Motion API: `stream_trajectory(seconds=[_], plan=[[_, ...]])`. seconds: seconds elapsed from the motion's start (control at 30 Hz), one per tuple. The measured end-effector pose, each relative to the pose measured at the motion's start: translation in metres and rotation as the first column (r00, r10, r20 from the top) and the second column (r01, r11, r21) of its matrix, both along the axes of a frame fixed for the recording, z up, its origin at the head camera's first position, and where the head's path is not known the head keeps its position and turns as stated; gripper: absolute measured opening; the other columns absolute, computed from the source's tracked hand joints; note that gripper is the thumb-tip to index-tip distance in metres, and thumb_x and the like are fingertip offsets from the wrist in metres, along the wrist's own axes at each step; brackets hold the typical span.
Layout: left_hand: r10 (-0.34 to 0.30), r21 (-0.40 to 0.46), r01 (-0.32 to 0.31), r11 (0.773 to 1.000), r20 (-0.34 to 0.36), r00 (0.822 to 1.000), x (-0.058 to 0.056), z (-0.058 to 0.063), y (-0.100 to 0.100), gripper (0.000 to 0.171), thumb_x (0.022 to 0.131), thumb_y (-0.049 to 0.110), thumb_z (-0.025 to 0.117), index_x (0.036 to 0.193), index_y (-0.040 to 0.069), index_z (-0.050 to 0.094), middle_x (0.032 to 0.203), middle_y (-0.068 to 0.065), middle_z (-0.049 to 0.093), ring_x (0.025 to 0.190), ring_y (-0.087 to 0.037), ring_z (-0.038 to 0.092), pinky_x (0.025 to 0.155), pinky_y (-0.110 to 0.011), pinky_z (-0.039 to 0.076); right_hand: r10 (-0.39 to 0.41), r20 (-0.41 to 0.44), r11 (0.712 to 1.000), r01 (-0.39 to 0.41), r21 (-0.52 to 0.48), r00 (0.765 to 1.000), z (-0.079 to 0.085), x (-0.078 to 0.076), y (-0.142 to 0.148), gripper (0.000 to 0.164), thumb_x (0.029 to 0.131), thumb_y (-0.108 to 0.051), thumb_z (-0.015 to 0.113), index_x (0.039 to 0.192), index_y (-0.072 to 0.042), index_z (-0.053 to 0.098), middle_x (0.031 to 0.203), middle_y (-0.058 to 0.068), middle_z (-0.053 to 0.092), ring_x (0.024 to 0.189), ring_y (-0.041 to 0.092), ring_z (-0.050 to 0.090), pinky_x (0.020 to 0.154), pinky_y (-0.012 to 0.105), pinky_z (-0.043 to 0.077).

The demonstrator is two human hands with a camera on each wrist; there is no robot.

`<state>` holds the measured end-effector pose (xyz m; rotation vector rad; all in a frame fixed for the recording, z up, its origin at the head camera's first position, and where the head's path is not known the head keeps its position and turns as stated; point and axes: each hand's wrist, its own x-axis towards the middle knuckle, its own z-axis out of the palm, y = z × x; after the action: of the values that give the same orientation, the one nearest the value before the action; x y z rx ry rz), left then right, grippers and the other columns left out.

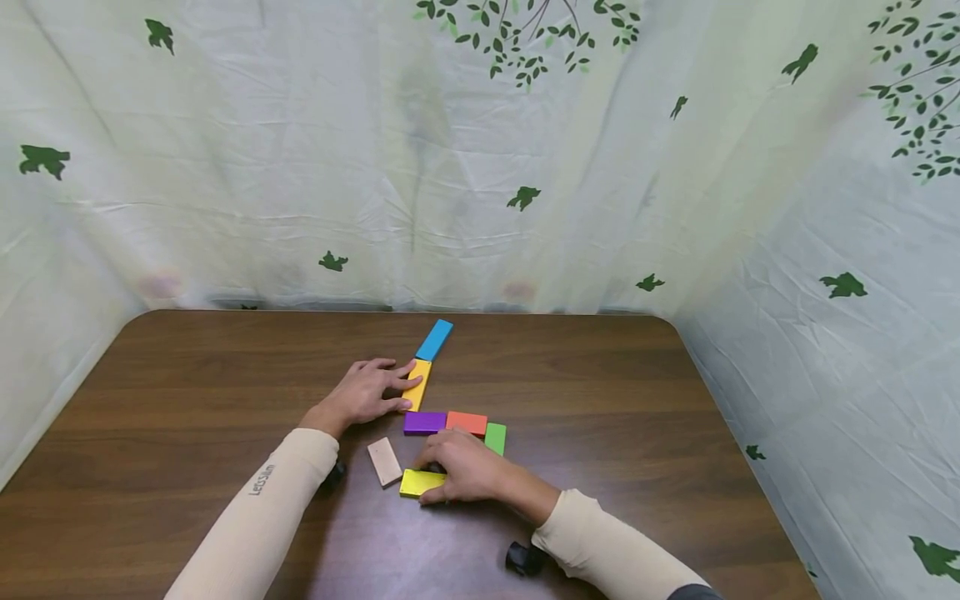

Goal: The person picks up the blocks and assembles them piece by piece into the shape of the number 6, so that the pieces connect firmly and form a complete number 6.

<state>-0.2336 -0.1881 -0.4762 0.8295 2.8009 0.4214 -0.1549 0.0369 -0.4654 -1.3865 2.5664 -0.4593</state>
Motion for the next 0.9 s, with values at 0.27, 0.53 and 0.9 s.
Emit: stream_trajectory(seconds=[0.27, 0.53, 0.9], plan=[[0.001, 0.000, -0.001, 1.000, 0.002, 1.000, 0.0010, 0.0018, 0.0001, 0.054, 0.092, 0.040, 0.061, 0.140, 0.019, 0.051, 0.151, -0.009, 0.038, 0.134, -0.043, 0.034, 0.103, -0.062, 0.026, -0.008, -0.002, 1.000, 0.008, 0.004, 1.000, -0.0019, 0.0010, -0.0002, 0.033, 0.079, -0.037, 0.080, 0.104, -0.015, 0.075, 0.094, -0.010, 0.066, 0.085, 0.000, 0.055, 0.082, 0.018, 0.041], [0.007, -0.001, -0.007, 1.000, -0.001, 1.000, 0.0006, 0.0022, 0.0007, 0.053, 0.092, 0.040, 0.062, 0.140, 0.019, 0.052, 0.151, -0.009, 0.038, 0.134, -0.043, 0.034, 0.103, -0.062, 0.026, -0.060, 0.037, 0.998, 0.060, 0.004, 0.998, -0.0014, 0.0031, -0.0015, 0.032, 0.077, -0.034, 0.082, 0.103, -0.016, 0.075, 0.091, -0.011, 0.064, 0.083, -0.001, 0.053, 0.078, 0.015, 0.039], [-0.001, 0.002, 0.001, 1.000, -0.011, 1.000, 0.0027, 0.0021, 0.0014, 0.054, 0.092, 0.039, 0.062, 0.140, 0.017, 0.051, 0.151, -0.010, 0.038, 0.133, -0.043, 0.035, 0.103, -0.062, 0.026, -0.127, 0.083, 0.992, 0.128, 0.000, 0.988, -0.0008, 0.0077, -0.0043, 0.032, 0.076, -0.030, 0.083, 0.103, -0.014, 0.075, 0.091, -0.010, 0.066, 0.080, -0.001, 0.053, 0.074, 0.014, 0.040]])
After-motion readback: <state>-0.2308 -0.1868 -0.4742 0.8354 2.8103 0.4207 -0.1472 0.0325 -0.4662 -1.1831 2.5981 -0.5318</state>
